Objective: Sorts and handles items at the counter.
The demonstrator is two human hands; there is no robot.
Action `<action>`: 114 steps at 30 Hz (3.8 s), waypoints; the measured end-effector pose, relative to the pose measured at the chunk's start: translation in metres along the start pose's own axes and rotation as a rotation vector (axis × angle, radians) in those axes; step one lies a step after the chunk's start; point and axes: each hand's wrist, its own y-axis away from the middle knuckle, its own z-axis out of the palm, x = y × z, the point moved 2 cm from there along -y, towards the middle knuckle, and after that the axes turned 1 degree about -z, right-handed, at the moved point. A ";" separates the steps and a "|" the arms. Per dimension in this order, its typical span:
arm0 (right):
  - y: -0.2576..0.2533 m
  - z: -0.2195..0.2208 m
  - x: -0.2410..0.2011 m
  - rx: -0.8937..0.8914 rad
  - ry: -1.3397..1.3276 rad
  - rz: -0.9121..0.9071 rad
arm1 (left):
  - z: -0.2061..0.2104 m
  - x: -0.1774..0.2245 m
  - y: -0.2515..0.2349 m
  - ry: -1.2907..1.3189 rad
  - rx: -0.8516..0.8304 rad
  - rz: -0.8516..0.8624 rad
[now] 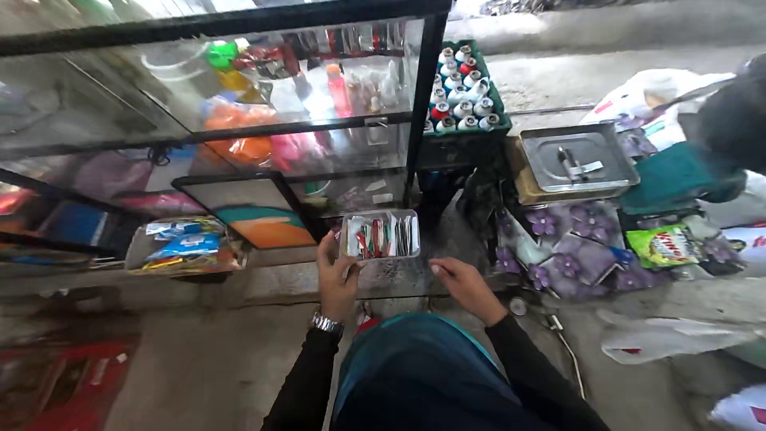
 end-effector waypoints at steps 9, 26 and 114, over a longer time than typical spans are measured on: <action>-0.024 0.008 -0.052 0.292 -0.291 0.009 | -0.006 0.045 -0.004 -0.307 -0.044 -0.029; -0.088 0.008 -0.095 0.248 -0.061 0.082 | 0.022 0.073 -0.042 -0.567 -0.431 0.000; -0.083 0.003 -0.025 0.081 -0.943 0.145 | 0.058 0.057 -0.100 0.207 -0.191 -0.777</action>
